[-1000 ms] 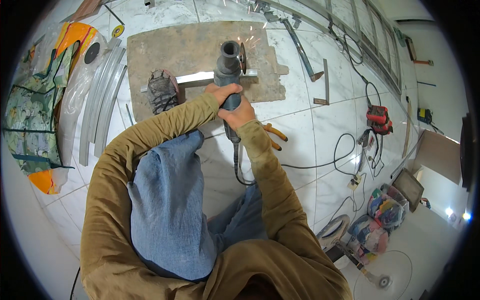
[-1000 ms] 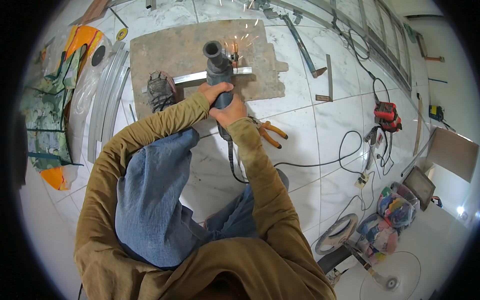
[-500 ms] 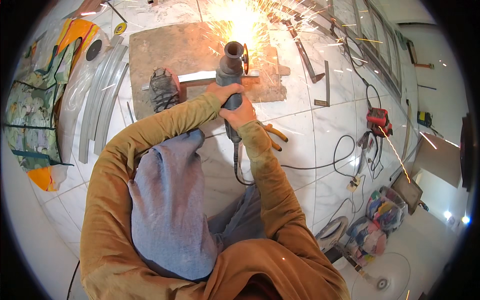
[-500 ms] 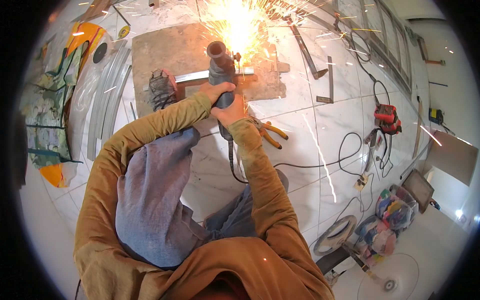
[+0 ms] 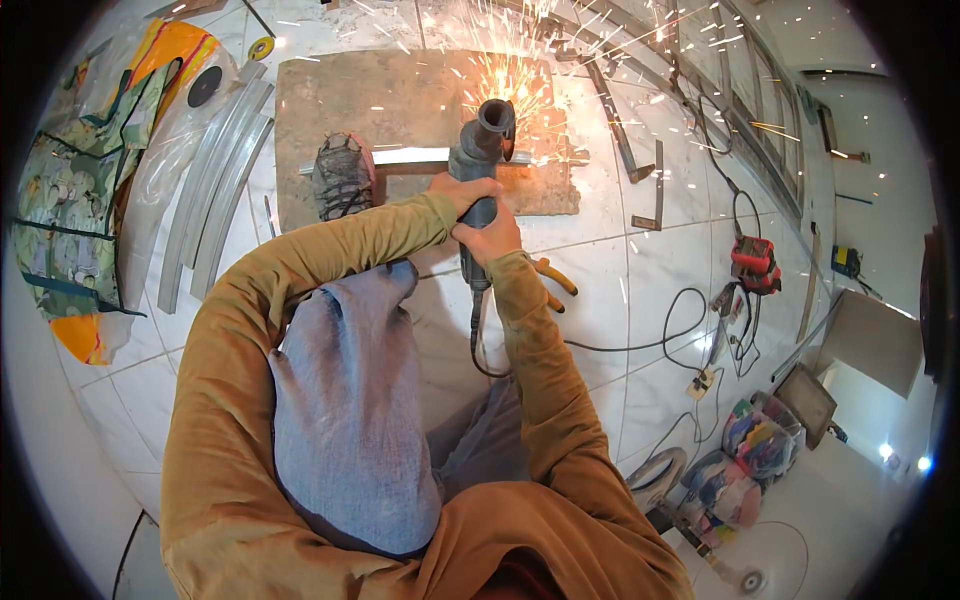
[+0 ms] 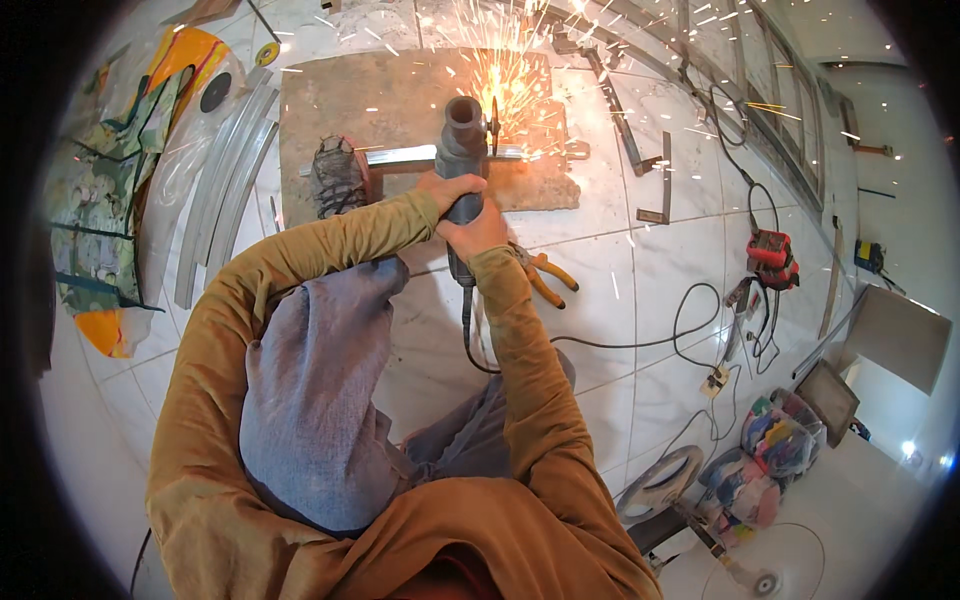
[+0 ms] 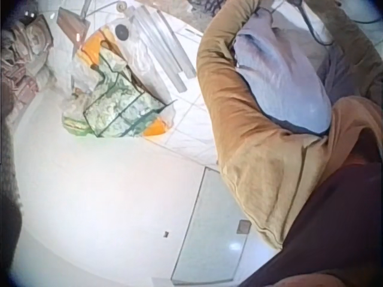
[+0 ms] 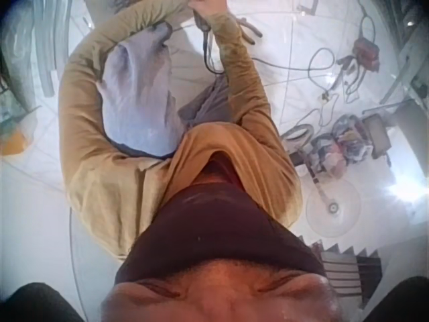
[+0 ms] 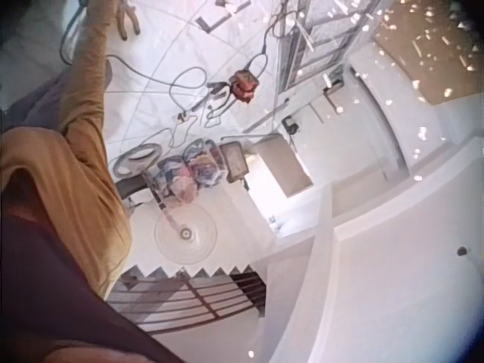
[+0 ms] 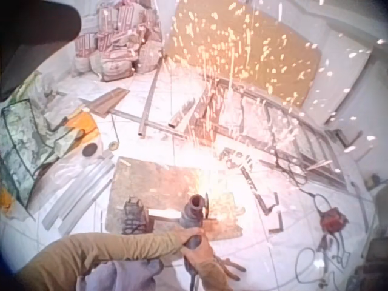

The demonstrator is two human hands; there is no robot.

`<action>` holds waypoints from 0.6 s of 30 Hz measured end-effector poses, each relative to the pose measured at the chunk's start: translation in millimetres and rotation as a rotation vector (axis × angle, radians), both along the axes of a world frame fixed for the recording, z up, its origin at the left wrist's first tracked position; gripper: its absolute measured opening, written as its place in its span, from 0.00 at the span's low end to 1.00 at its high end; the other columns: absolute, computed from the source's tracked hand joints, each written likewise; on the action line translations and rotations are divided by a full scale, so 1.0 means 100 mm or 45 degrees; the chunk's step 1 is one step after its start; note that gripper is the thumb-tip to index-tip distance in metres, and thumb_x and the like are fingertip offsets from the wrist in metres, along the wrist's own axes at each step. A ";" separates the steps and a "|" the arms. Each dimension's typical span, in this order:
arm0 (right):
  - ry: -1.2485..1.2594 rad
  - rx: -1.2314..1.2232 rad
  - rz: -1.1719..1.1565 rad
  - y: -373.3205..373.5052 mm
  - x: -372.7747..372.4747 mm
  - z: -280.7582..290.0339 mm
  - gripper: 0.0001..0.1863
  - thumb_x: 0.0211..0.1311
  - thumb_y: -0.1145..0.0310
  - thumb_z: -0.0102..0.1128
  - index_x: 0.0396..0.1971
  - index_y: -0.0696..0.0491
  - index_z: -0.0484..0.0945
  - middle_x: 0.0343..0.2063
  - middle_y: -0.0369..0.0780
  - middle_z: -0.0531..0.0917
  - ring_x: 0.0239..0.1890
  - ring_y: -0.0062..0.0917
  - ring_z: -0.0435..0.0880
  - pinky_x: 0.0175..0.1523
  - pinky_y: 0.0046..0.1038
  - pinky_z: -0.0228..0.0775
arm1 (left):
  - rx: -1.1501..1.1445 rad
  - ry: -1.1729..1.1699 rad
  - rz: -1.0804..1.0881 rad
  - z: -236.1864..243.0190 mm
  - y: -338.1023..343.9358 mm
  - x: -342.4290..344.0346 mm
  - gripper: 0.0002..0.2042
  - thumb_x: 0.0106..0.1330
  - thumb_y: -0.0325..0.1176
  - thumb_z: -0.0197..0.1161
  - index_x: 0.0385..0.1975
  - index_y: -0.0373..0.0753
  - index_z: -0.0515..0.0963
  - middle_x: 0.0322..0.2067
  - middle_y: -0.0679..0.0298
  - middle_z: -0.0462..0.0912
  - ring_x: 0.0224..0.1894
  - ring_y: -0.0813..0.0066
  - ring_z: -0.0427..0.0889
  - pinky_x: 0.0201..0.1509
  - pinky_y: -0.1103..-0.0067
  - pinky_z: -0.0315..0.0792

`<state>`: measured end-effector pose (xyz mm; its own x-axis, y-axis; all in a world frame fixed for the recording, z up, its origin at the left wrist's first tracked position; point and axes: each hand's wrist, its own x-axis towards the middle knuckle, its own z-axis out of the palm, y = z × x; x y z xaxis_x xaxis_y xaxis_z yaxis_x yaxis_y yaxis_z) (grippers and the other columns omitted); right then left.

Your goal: The person uses an angle grinder to cut through a metal profile, then marks a measurement on another metal piece with a pen, and continues cutting the metal profile with the grinder.

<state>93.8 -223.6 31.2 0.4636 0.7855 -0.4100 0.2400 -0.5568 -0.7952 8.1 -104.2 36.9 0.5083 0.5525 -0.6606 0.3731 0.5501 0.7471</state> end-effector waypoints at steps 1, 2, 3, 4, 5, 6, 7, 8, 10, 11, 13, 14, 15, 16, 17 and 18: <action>-0.001 0.006 0.017 -0.02 0.03 -0.01 0.40 0.37 0.53 0.78 0.52 0.57 0.74 0.43 0.49 0.85 0.44 0.41 0.86 0.51 0.38 0.78 | -0.001 -0.003 -0.015 0.04 -0.01 0.01 0.27 0.47 0.50 0.78 0.37 0.32 0.85 0.35 0.56 0.87 0.35 0.71 0.86 0.43 0.73 0.80; -0.019 0.017 -0.008 -0.04 0.04 -0.03 0.40 0.37 0.54 0.78 0.52 0.57 0.73 0.43 0.49 0.85 0.45 0.41 0.86 0.51 0.38 0.78 | -0.002 -0.007 -0.030 0.08 -0.02 0.03 0.27 0.47 0.50 0.78 0.37 0.32 0.85 0.35 0.56 0.87 0.35 0.71 0.86 0.43 0.73 0.80; -0.035 0.035 -0.028 -0.04 0.03 -0.04 0.40 0.37 0.54 0.78 0.53 0.57 0.73 0.43 0.49 0.85 0.45 0.41 0.86 0.52 0.38 0.78 | -0.004 -0.002 -0.032 0.08 -0.03 0.03 0.27 0.47 0.50 0.77 0.37 0.32 0.85 0.35 0.56 0.87 0.35 0.71 0.86 0.43 0.73 0.80; -0.052 0.052 -0.049 -0.04 0.03 -0.05 0.41 0.37 0.54 0.78 0.53 0.57 0.73 0.43 0.50 0.85 0.45 0.41 0.86 0.52 0.38 0.78 | -0.007 0.003 -0.035 0.07 -0.03 0.03 0.27 0.47 0.50 0.77 0.37 0.32 0.85 0.35 0.56 0.87 0.35 0.71 0.86 0.43 0.73 0.80; -0.061 0.028 -0.053 -0.07 0.05 -0.04 0.41 0.37 0.54 0.79 0.53 0.57 0.73 0.44 0.50 0.84 0.45 0.41 0.86 0.52 0.38 0.78 | -0.010 0.006 -0.038 0.07 -0.04 0.04 0.27 0.47 0.50 0.77 0.37 0.32 0.85 0.35 0.56 0.87 0.35 0.71 0.86 0.43 0.73 0.80; -0.052 0.002 -0.040 -0.03 -0.05 0.07 0.41 0.38 0.55 0.79 0.54 0.57 0.72 0.44 0.50 0.84 0.46 0.41 0.86 0.52 0.38 0.78 | -0.003 0.014 -0.024 0.05 -0.03 -0.03 0.27 0.47 0.50 0.77 0.37 0.32 0.85 0.35 0.56 0.87 0.35 0.70 0.86 0.43 0.73 0.80; -0.058 -0.026 -0.043 -0.05 -0.06 0.14 0.42 0.38 0.55 0.79 0.54 0.57 0.72 0.44 0.50 0.84 0.46 0.42 0.86 0.52 0.38 0.78 | 0.001 0.007 -0.025 0.07 -0.04 -0.04 0.27 0.47 0.50 0.77 0.37 0.31 0.85 0.35 0.55 0.87 0.34 0.70 0.86 0.42 0.73 0.80; -0.052 -0.002 -0.054 -0.04 -0.07 0.16 0.39 0.39 0.56 0.78 0.53 0.58 0.73 0.43 0.48 0.85 0.45 0.38 0.86 0.51 0.36 0.78 | 0.005 -0.001 -0.026 0.08 -0.05 -0.04 0.27 0.47 0.50 0.77 0.37 0.31 0.85 0.35 0.55 0.87 0.34 0.70 0.86 0.42 0.73 0.80; -0.043 0.049 -0.081 -0.05 -0.08 0.17 0.35 0.40 0.59 0.77 0.50 0.59 0.76 0.40 0.44 0.86 0.43 0.32 0.87 0.50 0.32 0.78 | 0.004 -0.007 -0.037 0.10 -0.05 -0.04 0.27 0.47 0.51 0.76 0.36 0.30 0.85 0.34 0.54 0.87 0.34 0.70 0.86 0.41 0.73 0.80; -0.048 0.021 -0.070 -0.06 -0.07 0.18 0.35 0.40 0.59 0.77 0.50 0.59 0.76 0.40 0.44 0.86 0.43 0.32 0.87 0.50 0.32 0.78 | 0.004 -0.010 -0.042 0.10 -0.06 -0.03 0.27 0.47 0.51 0.76 0.36 0.30 0.85 0.34 0.54 0.87 0.33 0.70 0.86 0.41 0.73 0.80; -0.063 -0.036 -0.051 -0.07 -0.04 0.22 0.35 0.40 0.59 0.77 0.50 0.59 0.76 0.40 0.44 0.86 0.43 0.32 0.87 0.50 0.32 0.78 | 0.023 0.036 -0.047 0.18 -0.08 -0.01 0.27 0.47 0.51 0.76 0.35 0.29 0.85 0.34 0.53 0.87 0.33 0.70 0.86 0.40 0.73 0.80; -0.039 -0.054 -0.049 -0.07 -0.02 0.23 0.35 0.40 0.59 0.77 0.50 0.59 0.77 0.39 0.44 0.86 0.43 0.32 0.87 0.50 0.32 0.78 | 0.033 0.059 -0.049 0.21 -0.09 0.00 0.28 0.47 0.51 0.76 0.34 0.28 0.85 0.33 0.53 0.87 0.33 0.70 0.86 0.40 0.73 0.80; -0.011 -0.067 -0.037 -0.06 -0.03 0.22 0.35 0.40 0.59 0.77 0.50 0.59 0.77 0.39 0.44 0.86 0.43 0.33 0.87 0.50 0.33 0.78 | 0.006 0.055 -0.053 0.16 -0.07 -0.01 0.28 0.48 0.51 0.76 0.36 0.29 0.85 0.34 0.53 0.87 0.34 0.70 0.86 0.41 0.73 0.80; 0.017 -0.082 -0.028 -0.05 -0.03 0.20 0.35 0.40 0.58 0.77 0.50 0.59 0.77 0.39 0.44 0.86 0.43 0.33 0.87 0.50 0.33 0.78 | -0.021 0.050 -0.059 0.07 -0.05 -0.01 0.28 0.48 0.51 0.76 0.37 0.30 0.85 0.35 0.54 0.87 0.34 0.70 0.86 0.41 0.73 0.79; 0.009 -0.071 -0.015 -0.04 -0.04 0.18 0.34 0.41 0.59 0.77 0.50 0.59 0.77 0.39 0.44 0.87 0.43 0.33 0.87 0.50 0.33 0.78 | -0.048 0.045 -0.065 -0.02 -0.04 -0.02 0.28 0.49 0.51 0.76 0.39 0.31 0.84 0.35 0.55 0.86 0.34 0.70 0.85 0.42 0.73 0.79; -0.001 -0.066 -0.009 -0.05 -0.03 0.16 0.34 0.41 0.59 0.77 0.50 0.59 0.77 0.39 0.44 0.87 0.43 0.32 0.87 0.50 0.33 0.78 | -0.035 0.037 -0.060 -0.03 -0.05 -0.01 0.27 0.49 0.51 0.76 0.39 0.31 0.84 0.35 0.55 0.86 0.34 0.70 0.85 0.42 0.73 0.79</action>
<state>91.2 -228.5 47.0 0.4692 0.7601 -0.4496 0.2368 -0.5987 -0.7651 7.3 -109.0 33.8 0.5137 0.5100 -0.6900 0.4202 0.5516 0.7205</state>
